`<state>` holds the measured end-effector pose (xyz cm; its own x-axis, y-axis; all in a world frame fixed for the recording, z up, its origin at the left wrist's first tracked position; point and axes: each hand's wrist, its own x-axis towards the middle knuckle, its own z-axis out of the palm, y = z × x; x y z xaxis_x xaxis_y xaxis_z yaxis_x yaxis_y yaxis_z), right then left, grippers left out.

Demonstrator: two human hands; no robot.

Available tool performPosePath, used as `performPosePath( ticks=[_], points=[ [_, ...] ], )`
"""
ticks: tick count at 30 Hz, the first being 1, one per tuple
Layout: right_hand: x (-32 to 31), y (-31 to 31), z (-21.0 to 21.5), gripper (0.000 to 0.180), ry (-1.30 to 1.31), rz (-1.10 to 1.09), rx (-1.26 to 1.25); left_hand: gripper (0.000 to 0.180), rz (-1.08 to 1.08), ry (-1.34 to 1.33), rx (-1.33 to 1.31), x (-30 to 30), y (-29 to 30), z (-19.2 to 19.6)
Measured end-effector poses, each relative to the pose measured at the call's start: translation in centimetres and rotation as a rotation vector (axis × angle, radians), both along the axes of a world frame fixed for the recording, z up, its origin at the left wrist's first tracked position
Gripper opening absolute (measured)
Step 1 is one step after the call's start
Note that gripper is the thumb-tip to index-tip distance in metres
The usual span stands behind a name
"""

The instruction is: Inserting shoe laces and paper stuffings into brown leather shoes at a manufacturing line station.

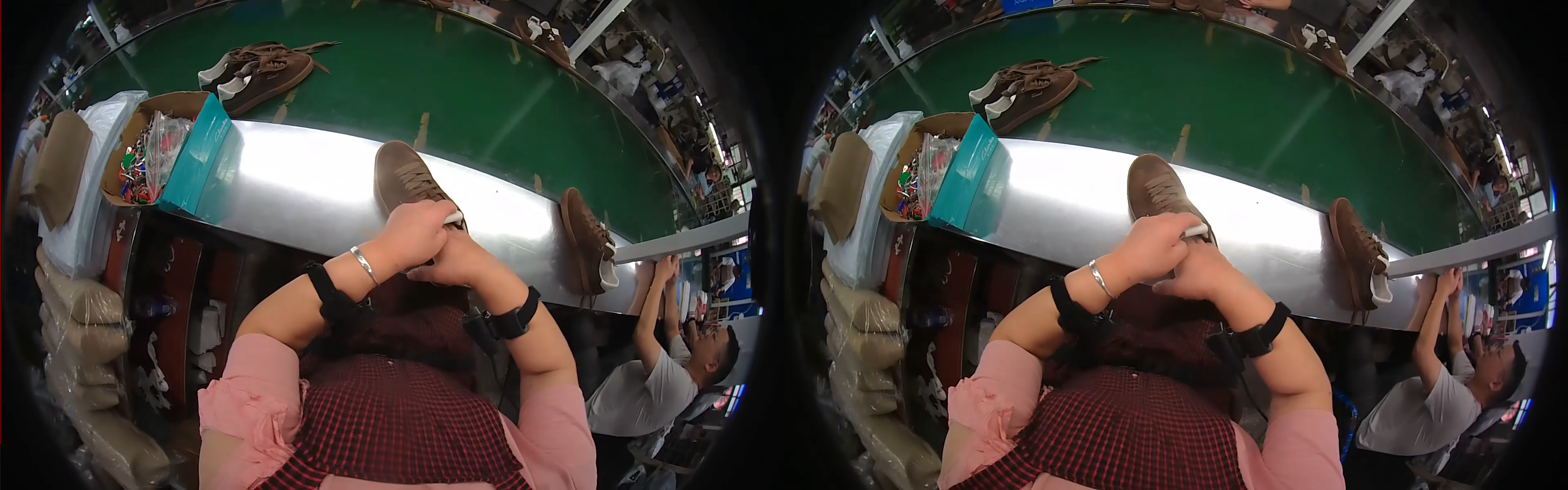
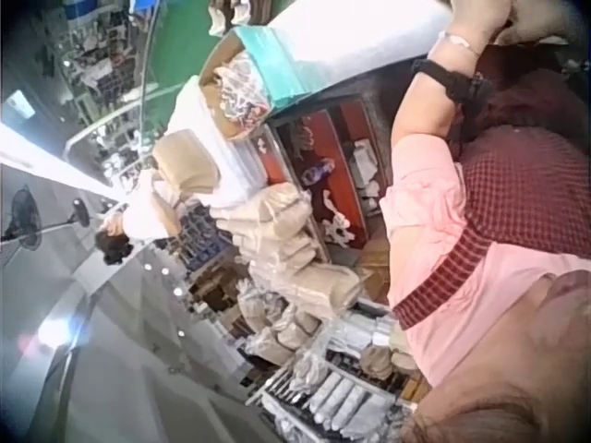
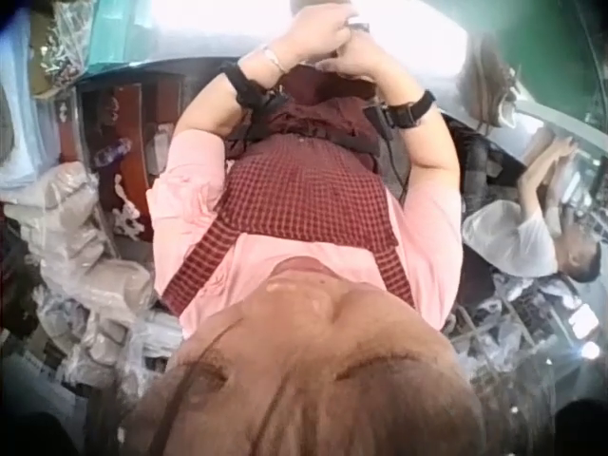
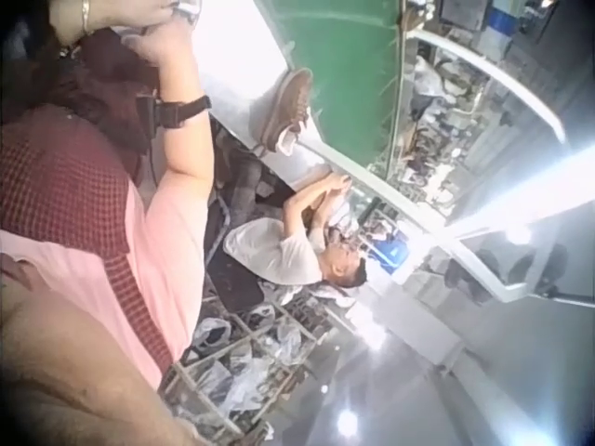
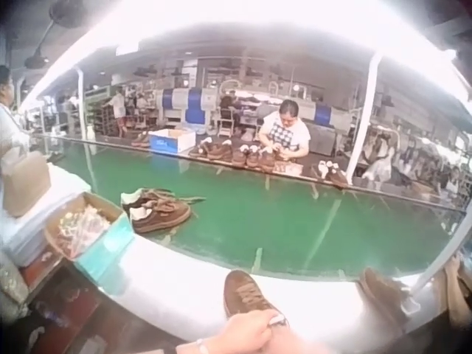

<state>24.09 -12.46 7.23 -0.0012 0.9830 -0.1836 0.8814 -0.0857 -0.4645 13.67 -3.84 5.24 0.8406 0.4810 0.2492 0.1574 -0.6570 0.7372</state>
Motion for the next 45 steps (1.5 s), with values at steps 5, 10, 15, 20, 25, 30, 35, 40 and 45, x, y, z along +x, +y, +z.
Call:
performPosePath(
  ticks=[5,10,15,20,25,30,35,40,45],
  points=[
    [-0.4,0.7,0.7,0.056,0.087,0.0,-0.319,0.034,0.044,0.089,-0.061,0.1,-0.3,0.3],
    [-0.4,-0.4,-1.5,0.052,0.075,-0.16,-0.086,0.035,0.054,-0.118,-0.175,-1.2,-0.8,-0.4],
    [-0.4,-1.6,-1.1,0.044,-0.051,-0.271,0.058,0.029,-0.069,-0.011,-0.754,-4.3,-0.7,-1.0],
    [-0.8,-2.2,-0.6,0.019,0.137,-0.268,0.326,0.021,0.094,-0.021,-0.84,-7.4,2.9,-2.2],
    [0.3,-4.2,-2.0,0.009,0.125,-0.13,0.562,0.018,0.276,-0.03,-0.867,-8.2,7.4,-3.1],
    [-0.4,-4.2,-3.1,0.011,0.009,-0.149,0.687,0.019,0.524,-0.219,-0.757,-7.9,16.4,-2.0],
    [0.6,-4.4,-3.6,0.014,0.029,-0.086,0.752,0.037,0.922,-0.165,0.056,-8.4,32.8,-2.4],
    [1.5,-4.0,-4.0,0.015,0.114,-0.011,0.683,0.04,1.147,0.135,0.266,-11.4,44.4,-0.4],
    [2.2,-3.7,-6.2,0.013,0.226,0.031,0.621,0.042,1.455,0.633,0.538,-22.7,53.7,-5.3]
  ],
)
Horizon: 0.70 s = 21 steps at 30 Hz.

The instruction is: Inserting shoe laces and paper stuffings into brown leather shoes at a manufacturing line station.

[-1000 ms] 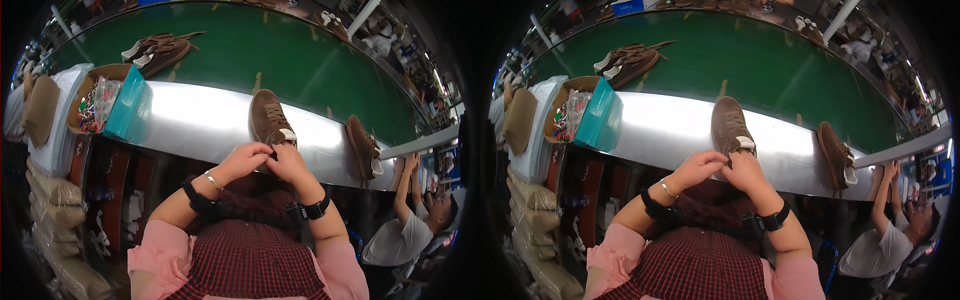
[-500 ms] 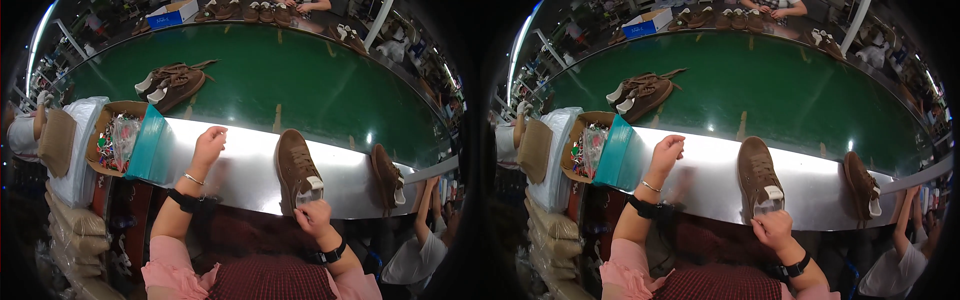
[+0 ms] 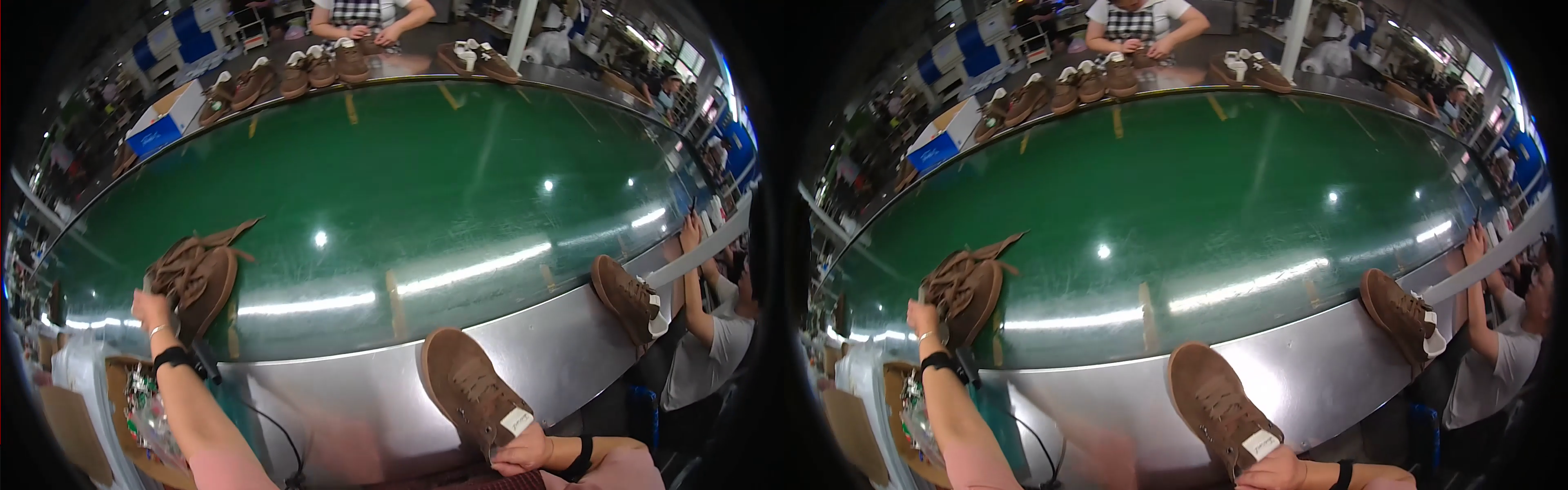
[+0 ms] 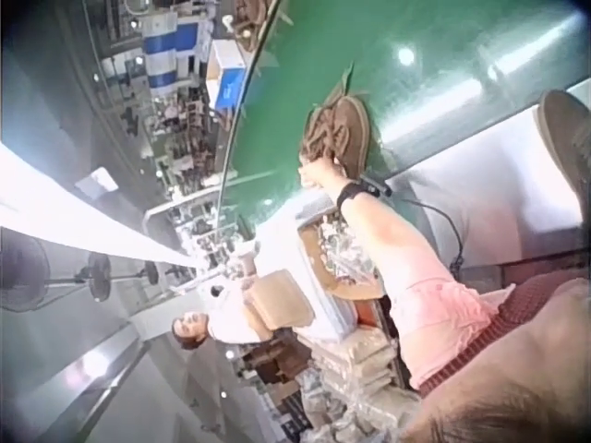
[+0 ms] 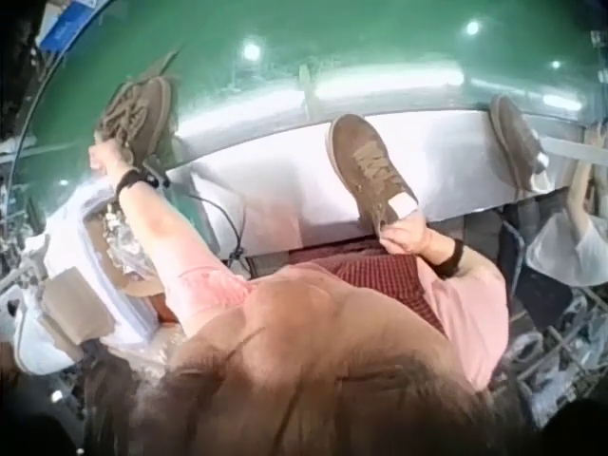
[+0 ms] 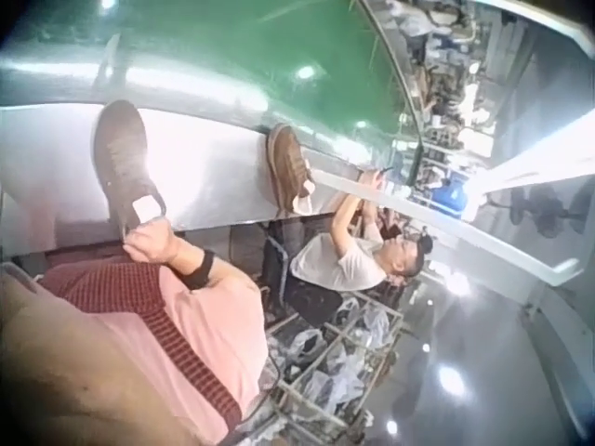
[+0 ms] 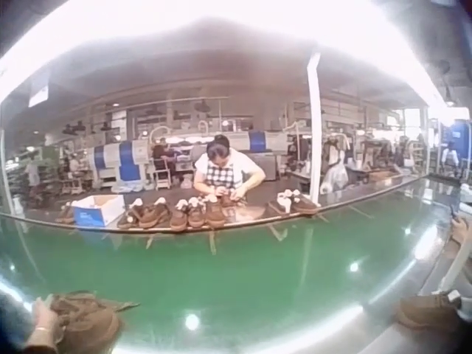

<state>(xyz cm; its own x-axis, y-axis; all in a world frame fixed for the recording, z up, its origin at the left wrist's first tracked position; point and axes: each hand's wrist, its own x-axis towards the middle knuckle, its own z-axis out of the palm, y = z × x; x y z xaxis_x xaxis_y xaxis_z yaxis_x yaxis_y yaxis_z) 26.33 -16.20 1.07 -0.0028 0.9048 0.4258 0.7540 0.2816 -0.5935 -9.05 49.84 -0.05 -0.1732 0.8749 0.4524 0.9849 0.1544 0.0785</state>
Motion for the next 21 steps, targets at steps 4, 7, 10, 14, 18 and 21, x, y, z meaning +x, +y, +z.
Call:
performPosePath(
  ticks=[4,7,10,14,18,21],
  points=[
    [-0.2,-0.4,-0.5,0.015,0.58,0.086,-0.531,0.034,0.083,0.048,-0.332,5.9,-2.1,0.1],
    [-0.6,0.3,-0.6,0.017,0.415,0.037,-0.255,0.033,0.027,-0.019,-0.366,8.4,-2.8,1.7],
    [-0.6,1.3,0.5,0.016,0.752,-0.123,-0.391,0.031,-0.253,-0.01,-0.283,3.4,0.9,-1.2],
    [-0.5,0.5,-1.4,0.01,0.496,0.083,-0.198,0.025,-0.506,-0.249,-0.328,5.9,0.7,-2.1],
    [0.0,1.8,0.4,0.009,0.214,0.083,0.037,0.02,-0.733,-0.045,-0.391,18.4,-6.0,0.3],
    [-0.6,1.8,0.9,0.01,0.252,0.054,0.005,0.028,-0.896,-0.102,-0.448,26.6,-12.9,0.8]
  ],
)
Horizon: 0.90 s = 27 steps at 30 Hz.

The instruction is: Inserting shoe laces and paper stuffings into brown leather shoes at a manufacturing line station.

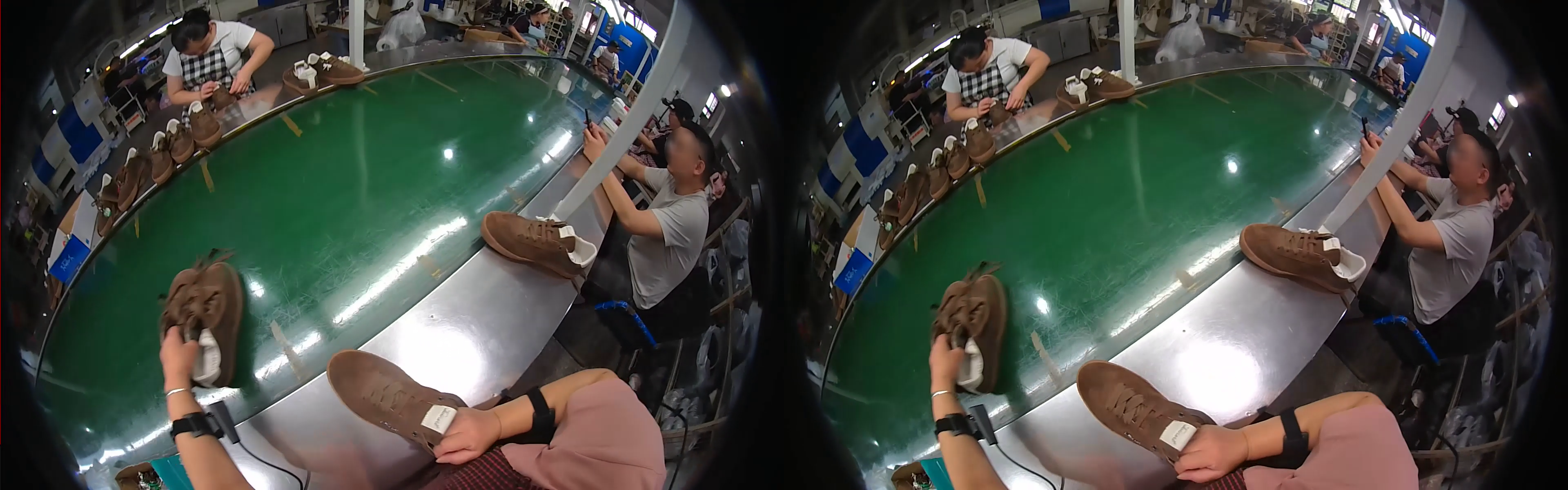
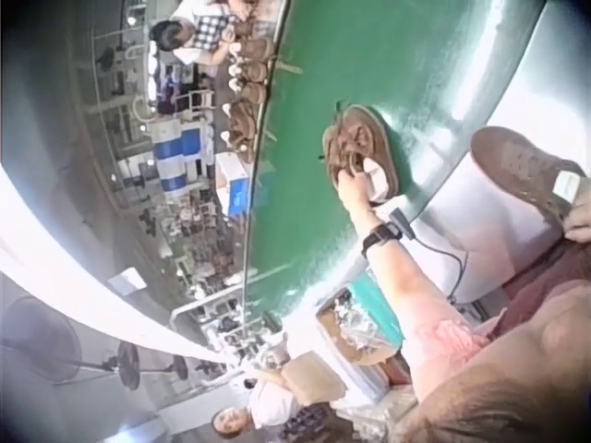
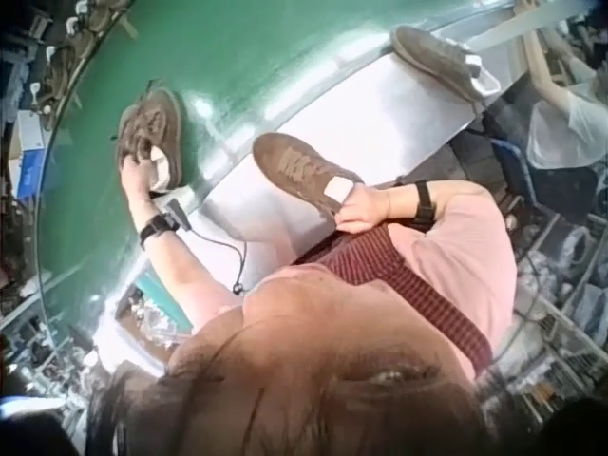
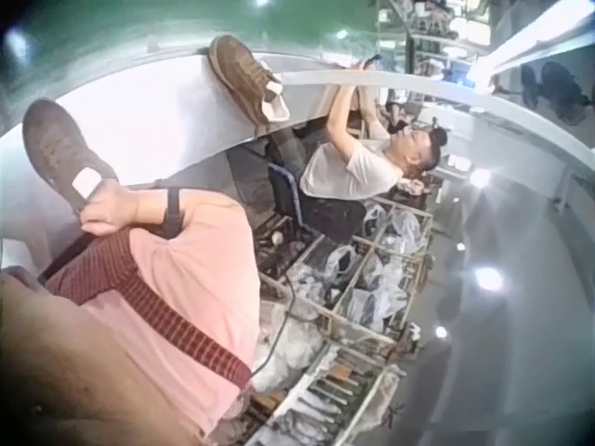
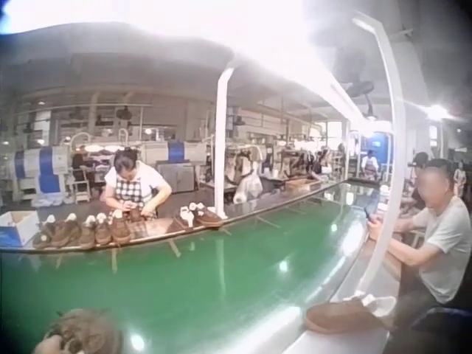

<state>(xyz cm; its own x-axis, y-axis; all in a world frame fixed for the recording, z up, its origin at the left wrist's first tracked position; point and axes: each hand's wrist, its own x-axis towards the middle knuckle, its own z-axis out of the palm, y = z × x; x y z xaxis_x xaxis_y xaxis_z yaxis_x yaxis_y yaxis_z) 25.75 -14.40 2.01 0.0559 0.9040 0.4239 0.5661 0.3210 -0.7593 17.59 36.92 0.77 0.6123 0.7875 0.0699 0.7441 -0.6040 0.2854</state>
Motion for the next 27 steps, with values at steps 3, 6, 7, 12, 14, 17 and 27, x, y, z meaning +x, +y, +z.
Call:
performPosePath(
  ticks=[3,6,7,12,14,17,27],
  points=[
    [-0.5,-0.7,-0.9,0.008,0.032,0.032,-0.024,0.025,-0.12,0.019,0.077,3.0,-4.9,0.7],
    [-1.0,-0.6,-0.8,0.009,0.076,0.057,0.027,0.021,-0.142,-0.056,0.007,1.9,-7.3,3.7],
    [-1.0,-0.7,-0.8,0.009,0.052,0.03,0.052,0.019,-0.146,-0.099,-0.025,1.1,-8.3,4.9],
    [-1.2,-1.0,-0.8,0.011,-0.054,-0.094,0.202,0.018,-0.035,-0.247,0.071,-6.4,-17.1,9.4],
    [-0.9,-1.0,-0.8,0.011,-0.039,-0.116,0.216,0.019,0.067,-0.265,0.014,-10.2,-20.3,9.5],
    [-1.1,-0.7,-1.2,0.015,-0.097,-0.143,0.255,0.026,0.18,-0.089,-0.116,-16.8,-23.3,6.5],
    [9.6,-12.6,6.0,0.019,-0.603,-0.844,0.313,0.024,-0.069,-0.493,0.081,-15.0,-33.8,8.9]
  ],
)
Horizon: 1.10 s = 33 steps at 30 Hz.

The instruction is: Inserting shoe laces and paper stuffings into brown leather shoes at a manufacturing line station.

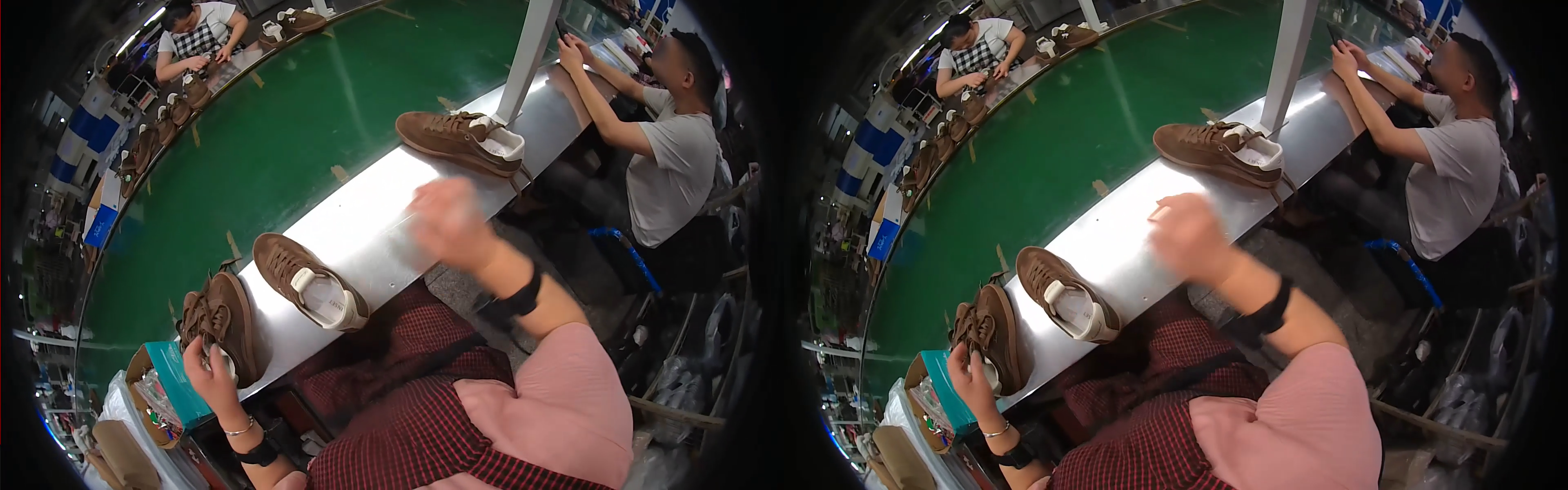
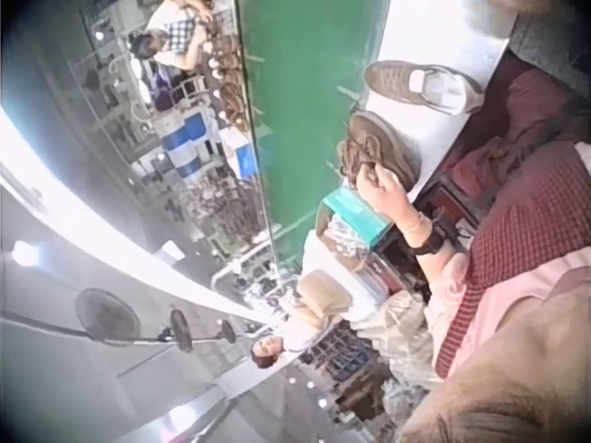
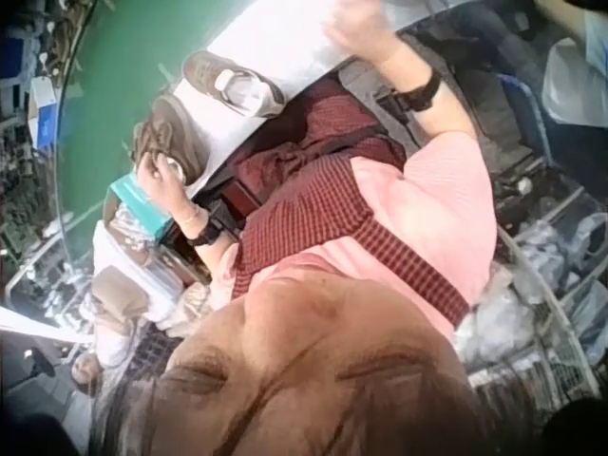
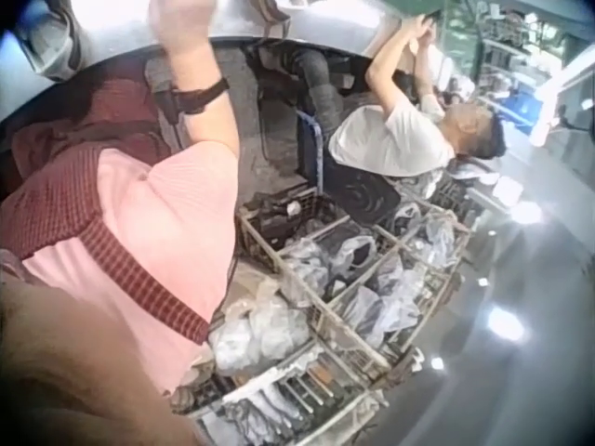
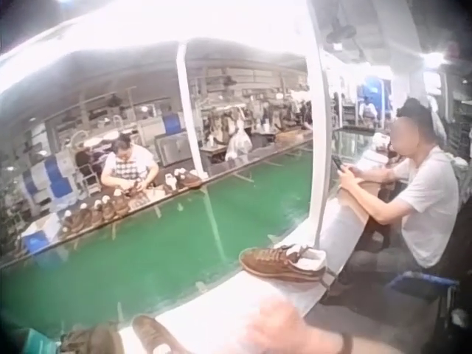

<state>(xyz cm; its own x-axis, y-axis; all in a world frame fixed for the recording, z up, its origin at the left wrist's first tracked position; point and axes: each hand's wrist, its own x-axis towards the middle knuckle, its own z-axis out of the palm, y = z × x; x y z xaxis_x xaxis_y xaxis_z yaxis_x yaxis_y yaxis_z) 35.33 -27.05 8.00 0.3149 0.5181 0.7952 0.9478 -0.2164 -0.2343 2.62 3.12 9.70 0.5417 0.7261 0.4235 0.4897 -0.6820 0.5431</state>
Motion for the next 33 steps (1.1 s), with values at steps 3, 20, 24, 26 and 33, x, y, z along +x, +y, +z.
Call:
performPosePath(
  ticks=[3,20,24,26,33],
  points=[
    [7.3,-6.7,-1.1,0.029,0.031,-0.586,-0.308,0.02,-0.427,0.048,0.101,4.0,-6.3,1.0],
    [-10.6,4.4,-2.6,0.009,0.354,0.223,-0.665,0.006,-0.481,0.259,0.27,6.2,-6.6,-2.6],
    [-11.6,6.0,-2.7,0.009,0.363,0.153,-0.686,0.012,-0.562,0.055,0.309,7.6,-9.1,-0.5],
    [-10.9,5.5,-2.3,0.012,0.404,0.209,-0.667,0.019,-0.618,-0.031,0.234,9.1,-10.2,-1.0],
    [-11.1,4.0,-2.2,0.028,0.879,0.339,-0.289,0.027,-0.582,0.277,0.326,15.0,-11.0,-2.7]
  ],
)
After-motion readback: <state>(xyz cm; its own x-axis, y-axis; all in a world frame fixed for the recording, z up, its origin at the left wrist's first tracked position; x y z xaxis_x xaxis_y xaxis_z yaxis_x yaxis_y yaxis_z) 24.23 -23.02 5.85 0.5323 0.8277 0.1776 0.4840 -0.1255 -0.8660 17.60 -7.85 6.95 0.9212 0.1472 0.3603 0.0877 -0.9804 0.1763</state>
